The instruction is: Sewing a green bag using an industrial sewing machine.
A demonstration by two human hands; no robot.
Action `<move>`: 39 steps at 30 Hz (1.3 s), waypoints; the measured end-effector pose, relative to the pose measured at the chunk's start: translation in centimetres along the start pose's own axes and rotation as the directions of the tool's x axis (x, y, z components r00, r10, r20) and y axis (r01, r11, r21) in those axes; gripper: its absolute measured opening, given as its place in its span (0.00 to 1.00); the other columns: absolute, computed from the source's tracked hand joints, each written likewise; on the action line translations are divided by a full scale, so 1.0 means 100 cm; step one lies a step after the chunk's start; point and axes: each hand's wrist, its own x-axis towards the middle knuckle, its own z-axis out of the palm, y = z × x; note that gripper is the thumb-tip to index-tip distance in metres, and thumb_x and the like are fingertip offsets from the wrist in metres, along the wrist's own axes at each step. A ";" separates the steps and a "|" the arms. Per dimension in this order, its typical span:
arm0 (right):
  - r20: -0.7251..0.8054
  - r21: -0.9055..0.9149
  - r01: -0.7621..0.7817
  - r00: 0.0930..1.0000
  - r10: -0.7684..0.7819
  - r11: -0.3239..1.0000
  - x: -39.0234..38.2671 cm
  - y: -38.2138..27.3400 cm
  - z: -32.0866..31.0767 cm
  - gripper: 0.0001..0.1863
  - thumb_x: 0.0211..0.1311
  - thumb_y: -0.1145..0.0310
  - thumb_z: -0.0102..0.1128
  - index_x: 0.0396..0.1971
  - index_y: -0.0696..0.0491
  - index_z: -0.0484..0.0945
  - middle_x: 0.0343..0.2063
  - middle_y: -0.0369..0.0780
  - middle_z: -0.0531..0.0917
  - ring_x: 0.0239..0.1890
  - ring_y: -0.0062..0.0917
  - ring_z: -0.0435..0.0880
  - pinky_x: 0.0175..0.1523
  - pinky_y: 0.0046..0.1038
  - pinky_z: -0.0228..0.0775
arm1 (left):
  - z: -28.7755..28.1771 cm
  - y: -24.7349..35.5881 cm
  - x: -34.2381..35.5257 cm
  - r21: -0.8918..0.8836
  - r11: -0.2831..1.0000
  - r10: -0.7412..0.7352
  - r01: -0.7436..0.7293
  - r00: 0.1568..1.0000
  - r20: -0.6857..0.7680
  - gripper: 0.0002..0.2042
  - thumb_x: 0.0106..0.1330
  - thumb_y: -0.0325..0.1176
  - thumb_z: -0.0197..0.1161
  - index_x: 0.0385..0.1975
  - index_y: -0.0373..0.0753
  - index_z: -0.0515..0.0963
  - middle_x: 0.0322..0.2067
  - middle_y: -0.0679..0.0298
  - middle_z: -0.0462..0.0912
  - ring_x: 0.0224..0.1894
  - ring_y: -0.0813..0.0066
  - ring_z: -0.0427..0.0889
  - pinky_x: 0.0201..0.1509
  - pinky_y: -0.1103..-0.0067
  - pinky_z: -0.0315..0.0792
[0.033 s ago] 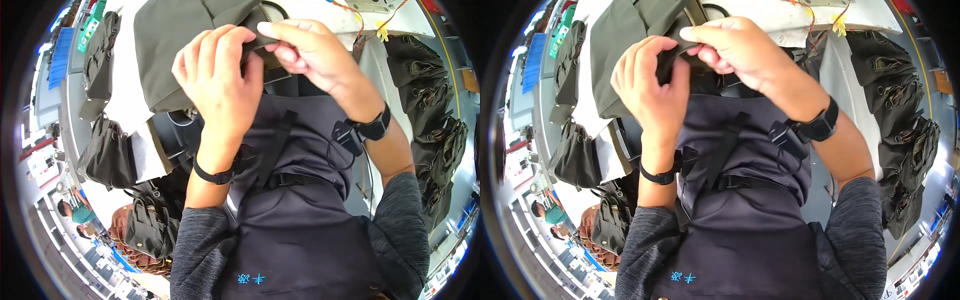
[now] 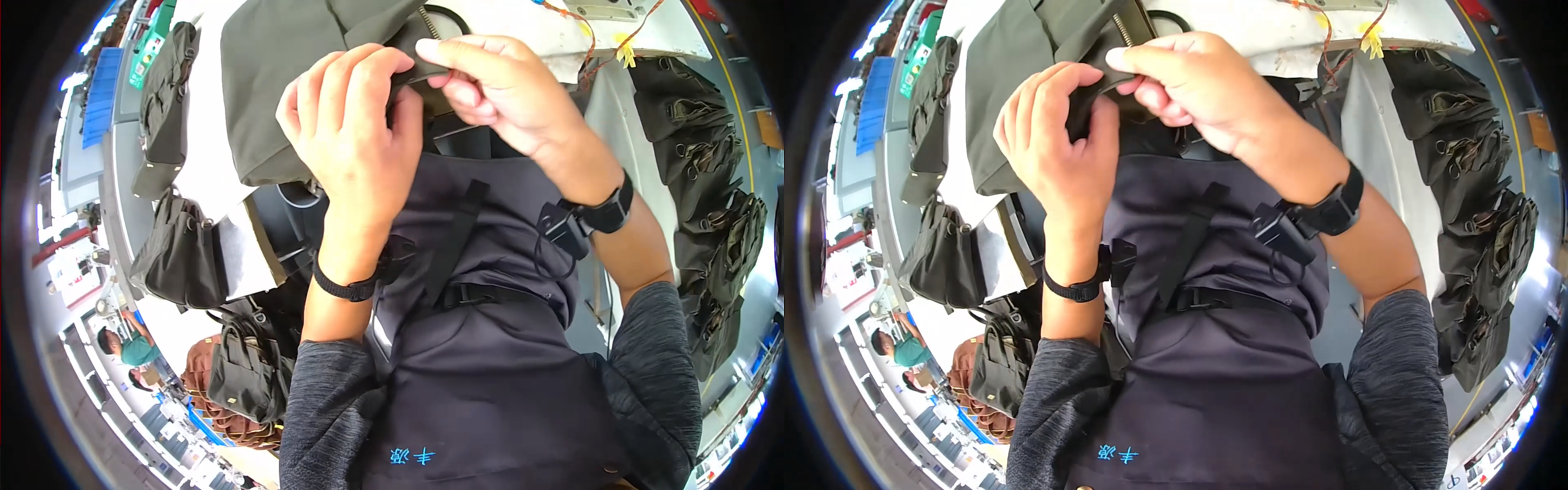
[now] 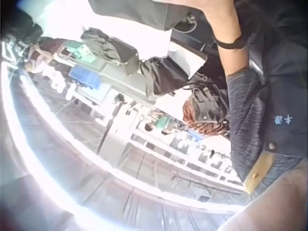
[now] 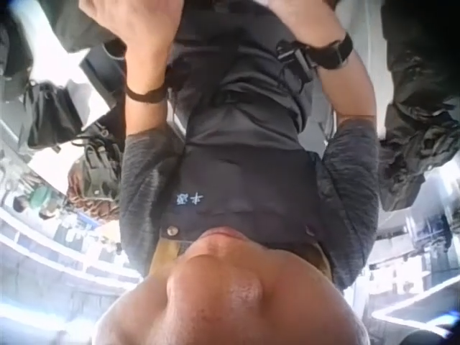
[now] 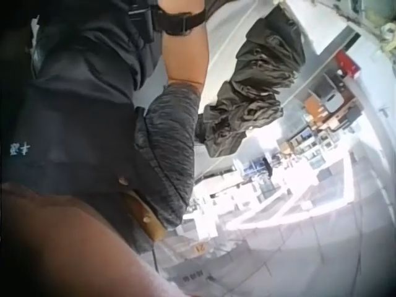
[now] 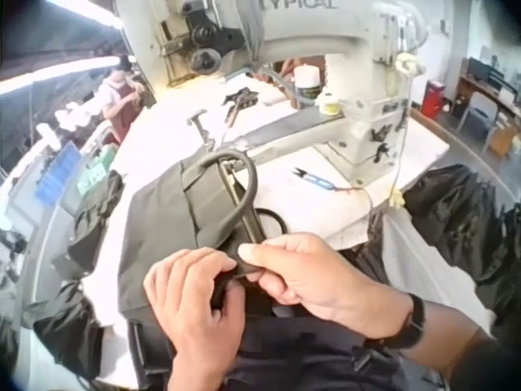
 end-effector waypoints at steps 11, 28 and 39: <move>-0.086 -0.149 0.123 0.987 -0.137 0.981 0.000 0.021 0.002 0.16 0.74 0.56 0.67 0.33 0.54 0.85 0.19 0.26 0.73 0.20 0.06 0.63 0.23 0.14 0.50 | 0.003 -0.017 -0.003 -0.090 0.980 0.179 -0.176 0.984 0.018 0.10 0.57 0.27 0.77 0.36 0.47 0.86 0.38 0.74 0.89 0.38 0.75 0.85 0.52 0.75 0.71; -0.121 -0.129 0.099 0.986 -0.114 0.987 -0.003 0.023 0.009 0.19 0.74 0.56 0.65 0.29 0.58 0.82 0.19 0.31 0.77 0.21 0.10 0.70 0.23 0.16 0.58 | 0.001 -0.020 0.000 -0.118 0.978 0.181 -0.174 0.983 0.045 0.09 0.57 0.26 0.77 0.34 0.47 0.85 0.36 0.76 0.90 0.36 0.78 0.86 0.51 0.75 0.73; -0.067 -0.268 0.127 0.986 -0.150 0.955 -0.002 0.021 0.007 0.19 0.74 0.56 0.64 0.29 0.56 0.82 0.22 0.30 0.75 0.22 0.09 0.69 0.23 0.15 0.56 | 0.003 -0.029 0.000 -0.162 0.950 0.271 -0.269 0.963 -0.010 0.09 0.56 0.25 0.77 0.35 0.47 0.87 0.36 0.75 0.90 0.36 0.77 0.87 0.53 0.74 0.75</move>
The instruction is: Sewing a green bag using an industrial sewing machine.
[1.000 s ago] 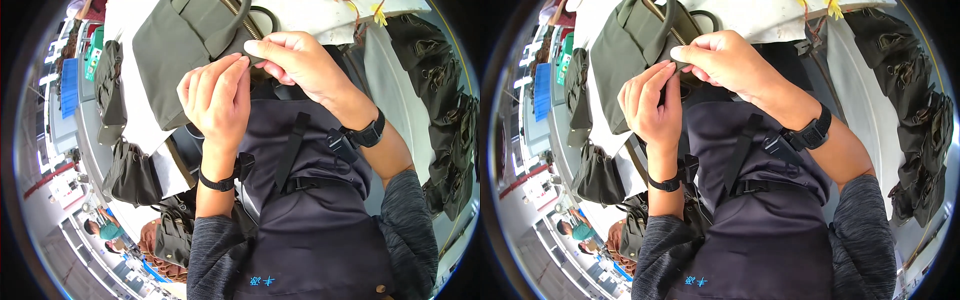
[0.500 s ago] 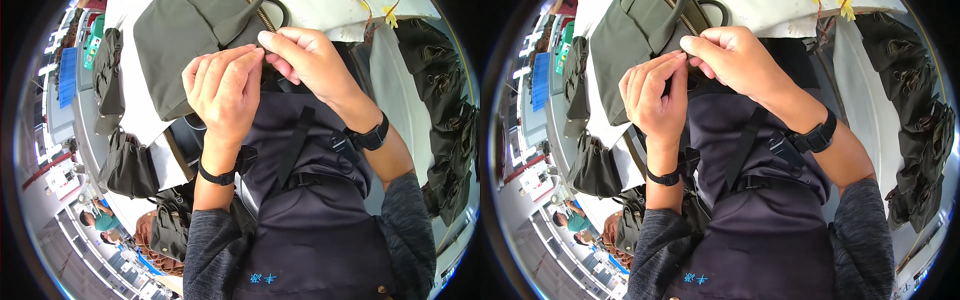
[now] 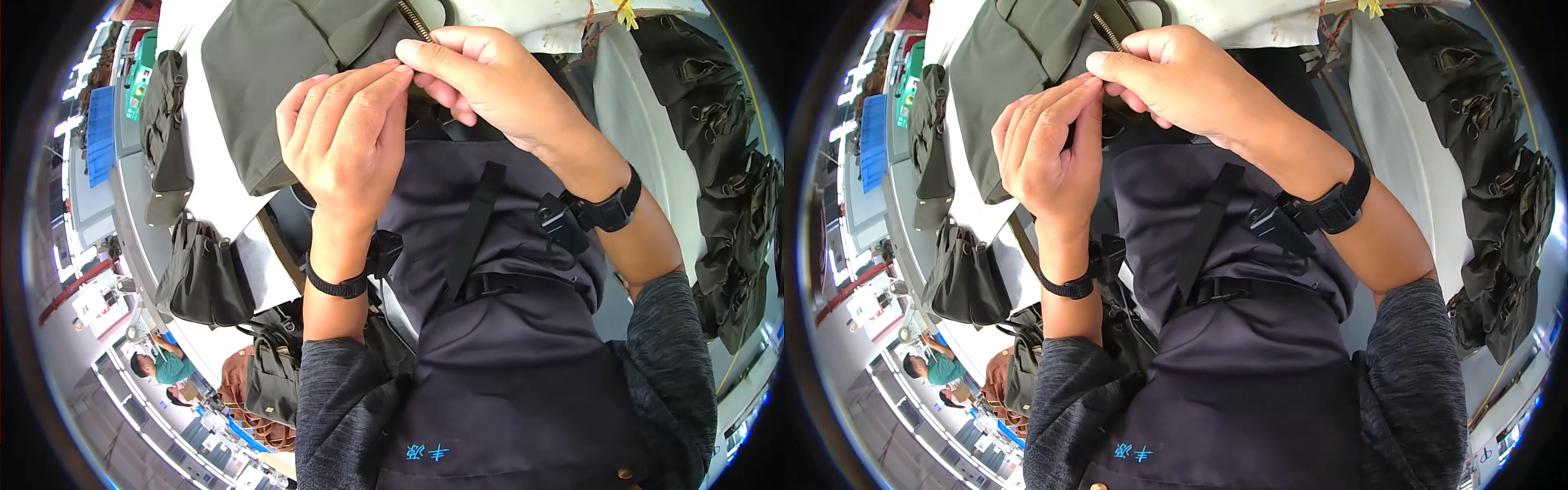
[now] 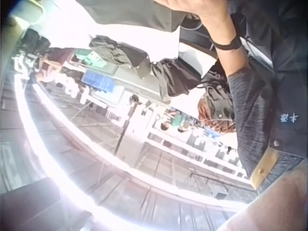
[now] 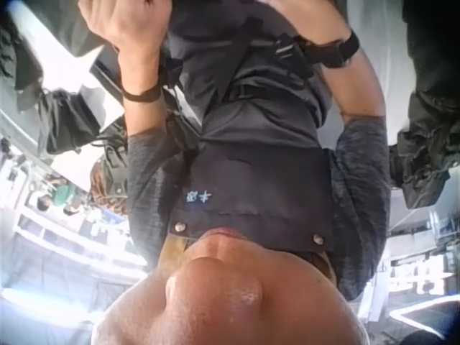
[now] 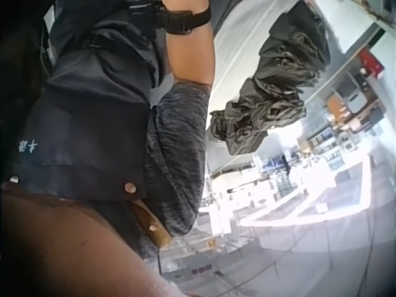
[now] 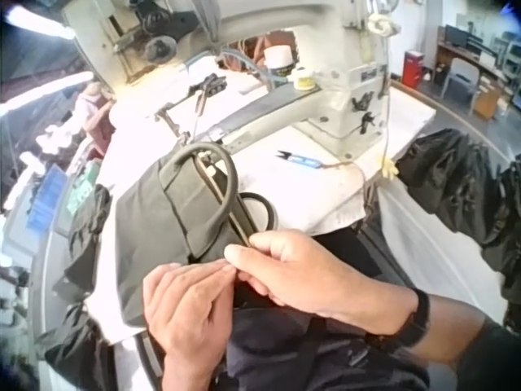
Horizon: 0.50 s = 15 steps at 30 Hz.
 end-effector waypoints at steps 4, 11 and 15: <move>-0.016 0.112 -0.044 0.999 0.046 0.993 -0.002 0.000 0.003 0.18 0.74 0.57 0.64 0.30 0.56 0.82 0.22 0.29 0.75 0.22 0.09 0.68 0.23 0.15 0.55 | -0.003 0.004 0.000 -0.007 0.999 -0.035 0.036 0.998 0.056 0.10 0.57 0.24 0.76 0.36 0.46 0.86 0.37 0.73 0.90 0.38 0.75 0.87 0.53 0.73 0.75; -0.064 0.128 -0.051 0.996 0.059 0.991 -0.003 -0.001 0.013 0.17 0.76 0.58 0.62 0.28 0.54 0.81 0.20 0.28 0.74 0.21 0.07 0.67 0.23 0.15 0.54 | -0.010 -0.002 0.004 -0.050 0.999 0.019 -0.016 0.998 0.061 0.11 0.56 0.23 0.75 0.38 0.43 0.86 0.38 0.70 0.90 0.39 0.71 0.87 0.52 0.69 0.78; -0.091 0.029 0.040 0.995 -0.037 0.999 -0.004 0.005 0.015 0.18 0.77 0.59 0.60 0.28 0.54 0.81 0.21 0.28 0.75 0.23 0.08 0.67 0.28 0.16 0.59 | -0.010 0.000 0.003 -0.062 0.998 0.028 -0.025 0.998 0.053 0.09 0.57 0.21 0.76 0.35 0.41 0.86 0.37 0.66 0.92 0.38 0.68 0.89 0.51 0.69 0.79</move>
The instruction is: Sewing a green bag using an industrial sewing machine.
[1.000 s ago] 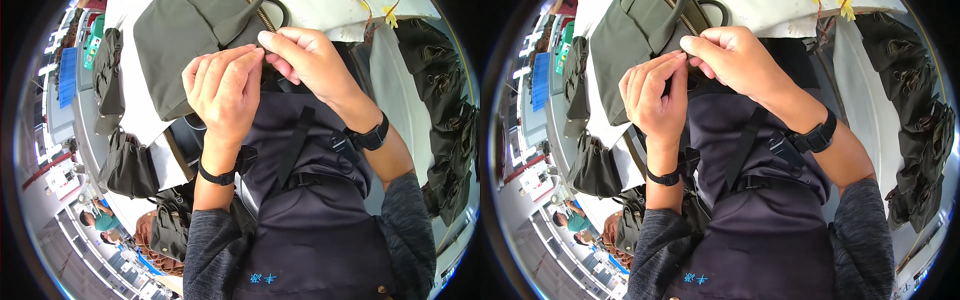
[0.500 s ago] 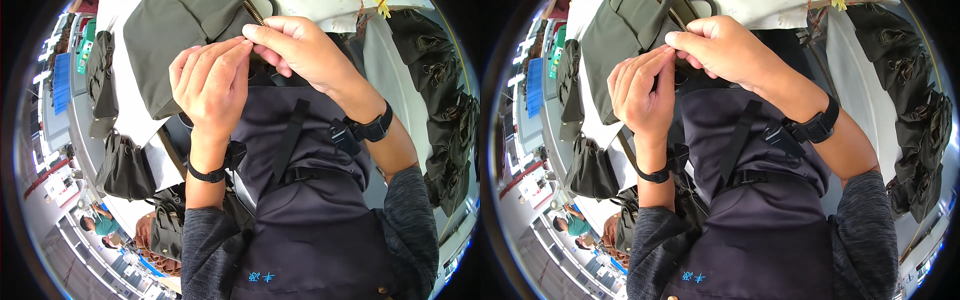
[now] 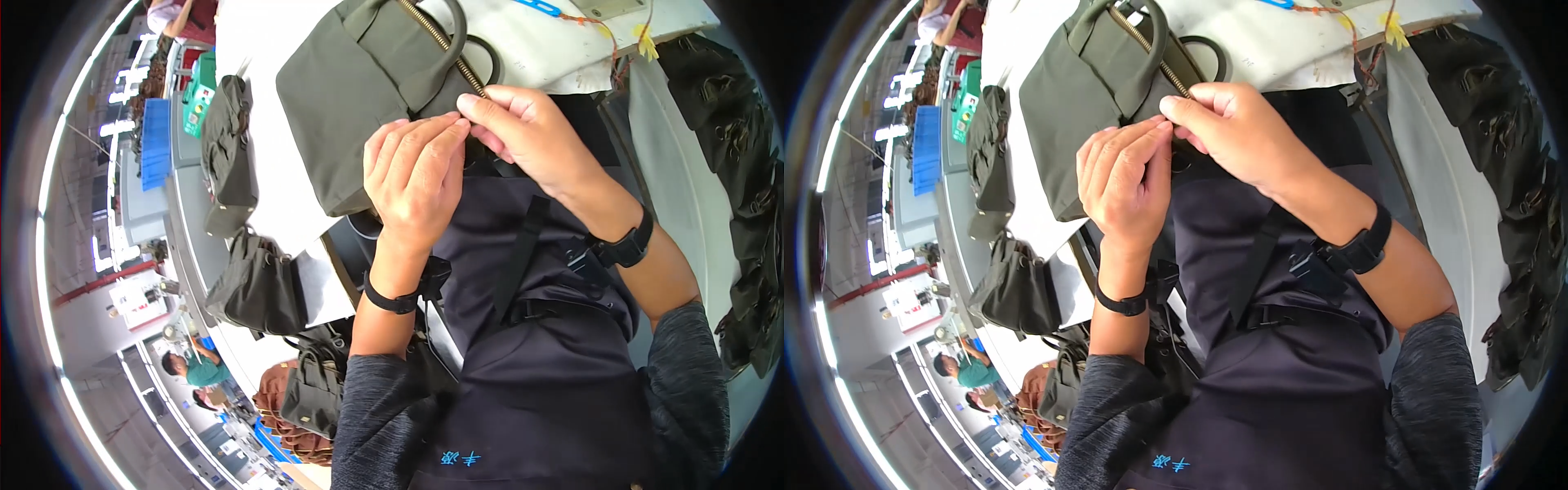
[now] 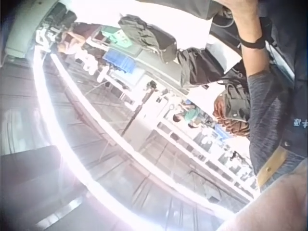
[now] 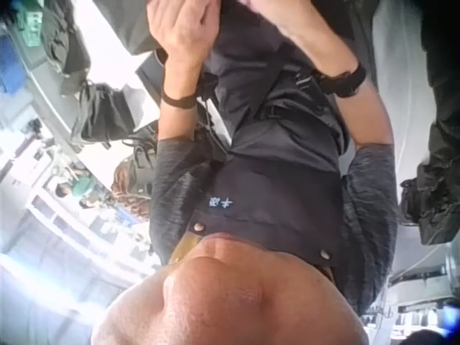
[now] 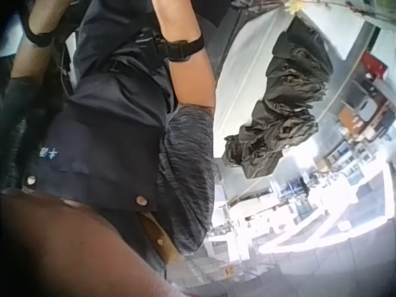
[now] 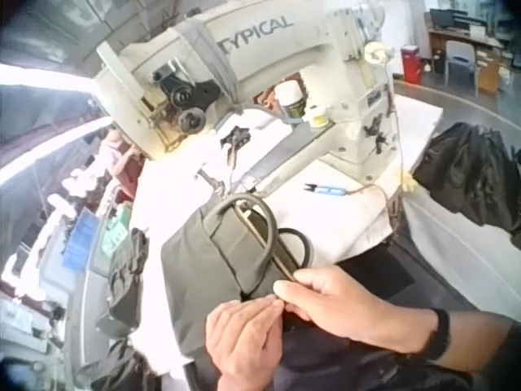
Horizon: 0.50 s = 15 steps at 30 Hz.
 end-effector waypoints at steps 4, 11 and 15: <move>-0.027 0.318 0.027 0.999 -0.020 0.948 0.000 0.012 0.005 0.18 0.78 0.61 0.61 0.28 0.56 0.81 0.23 0.28 0.77 0.27 0.09 0.70 0.33 0.17 0.64 | -0.011 0.006 0.015 0.002 1.000 -0.024 0.024 0.988 0.149 0.11 0.58 0.20 0.75 0.39 0.41 0.86 0.40 0.65 0.91 0.40 0.66 0.88 0.54 0.69 0.77; -0.037 0.286 -0.015 0.999 0.027 0.958 -0.002 0.011 0.004 0.16 0.76 0.61 0.64 0.29 0.56 0.82 0.24 0.29 0.78 0.26 0.09 0.72 0.31 0.16 0.63 | -0.019 -0.011 0.096 0.073 0.946 0.252 -0.317 0.857 0.450 0.16 0.66 0.35 0.70 0.53 0.41 0.84 0.60 0.59 0.82 0.62 0.59 0.79 0.65 0.65 0.72; -0.053 0.154 -0.011 0.998 0.019 0.988 -0.003 0.006 0.006 0.15 0.76 0.60 0.63 0.32 0.55 0.82 0.24 0.30 0.77 0.24 0.10 0.70 0.32 0.17 0.61 | -0.016 -0.024 0.117 0.194 0.880 0.300 -0.434 0.823 0.482 0.16 0.65 0.42 0.71 0.48 0.41 0.83 0.58 0.60 0.81 0.63 0.59 0.78 0.67 0.64 0.70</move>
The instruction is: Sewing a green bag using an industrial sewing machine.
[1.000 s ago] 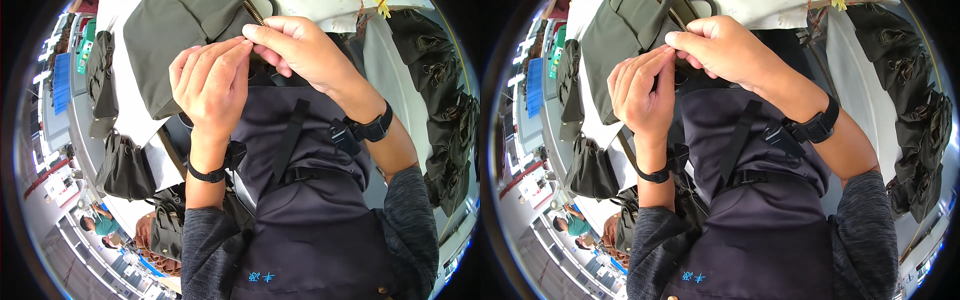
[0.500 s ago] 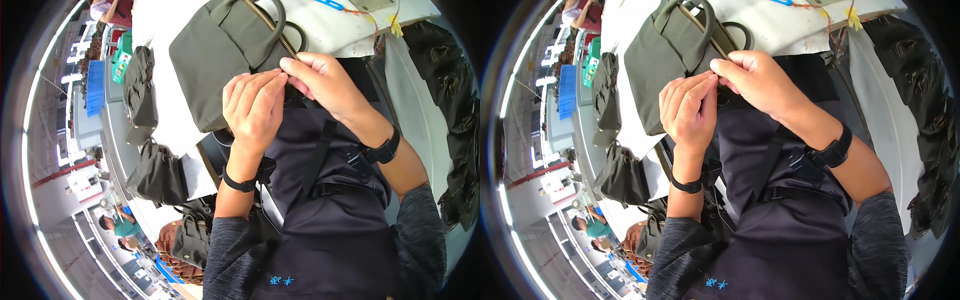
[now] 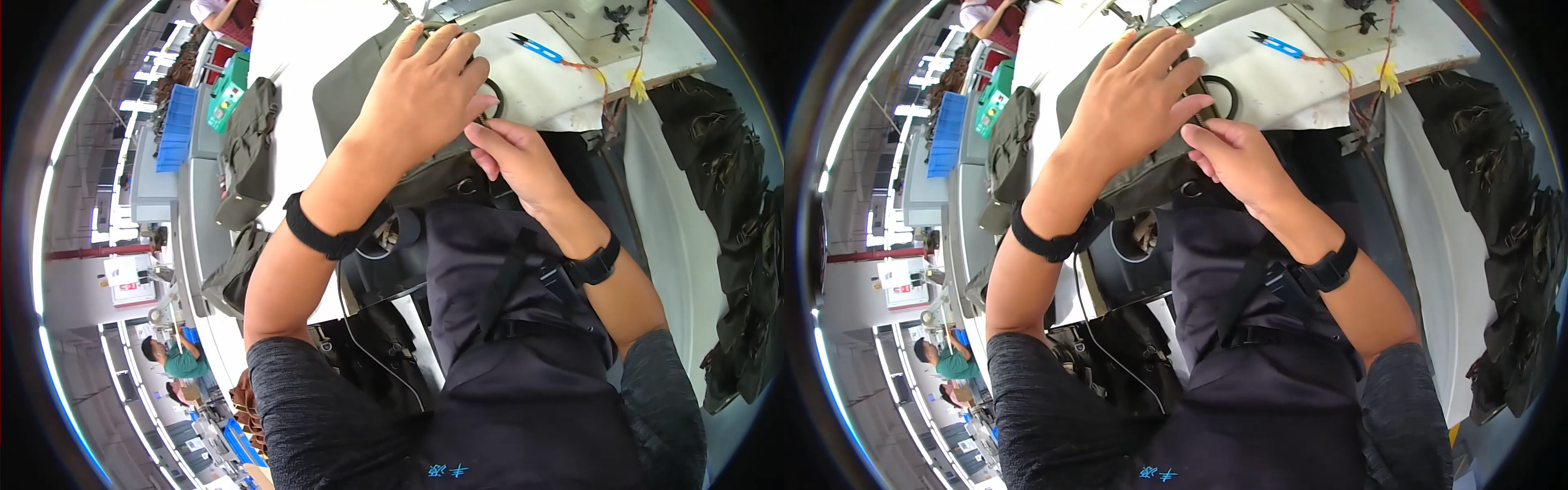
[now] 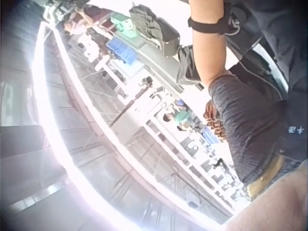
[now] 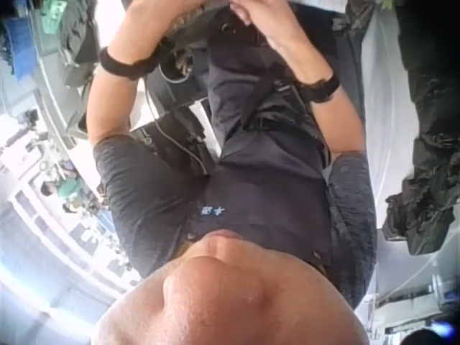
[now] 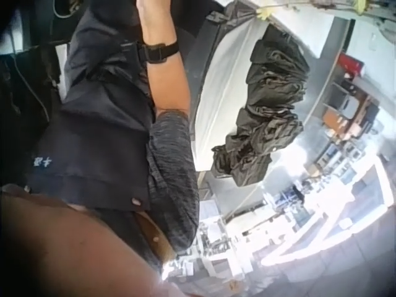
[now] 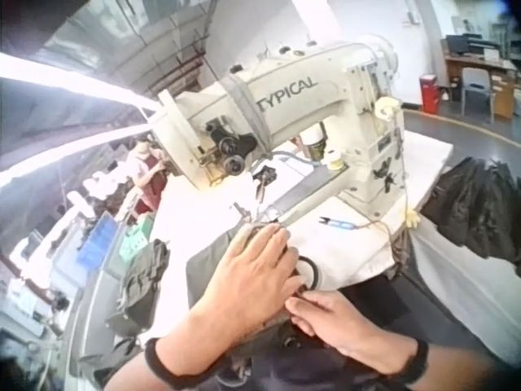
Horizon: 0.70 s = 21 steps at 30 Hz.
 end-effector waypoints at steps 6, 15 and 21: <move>0.070 -0.015 0.129 0.989 -0.127 0.992 0.004 0.008 -0.005 0.20 0.76 0.58 0.61 0.26 0.56 0.79 0.20 0.31 0.77 0.24 0.11 0.72 0.33 0.19 0.65 | -0.061 0.000 -0.069 0.183 0.943 -0.272 0.276 0.961 -0.048 0.09 0.61 0.34 0.77 0.30 0.40 0.82 0.43 0.65 0.86 0.53 0.64 0.86 0.70 0.58 0.69; 0.157 0.603 -0.038 0.985 -0.073 0.797 -0.005 -0.008 0.020 0.13 0.75 0.62 0.65 0.28 0.51 0.80 0.26 0.32 0.80 0.25 0.14 0.74 0.36 0.19 0.66 | -0.016 0.003 -0.043 -0.113 0.915 -0.396 0.387 0.916 -0.072 0.08 0.69 0.34 0.68 0.41 0.38 0.84 0.46 0.59 0.89 0.46 0.58 0.87 0.56 0.66 0.75; 0.163 0.672 -0.094 0.986 -0.022 0.735 -0.008 -0.003 0.022 0.12 0.77 0.63 0.63 0.30 0.49 0.78 0.25 0.31 0.78 0.26 0.15 0.75 0.35 0.18 0.66 | -0.002 0.017 -0.027 -0.068 0.905 -0.420 0.419 0.908 -0.002 0.15 0.73 0.39 0.64 0.54 0.40 0.84 0.52 0.61 0.87 0.53 0.68 0.85 0.67 0.65 0.66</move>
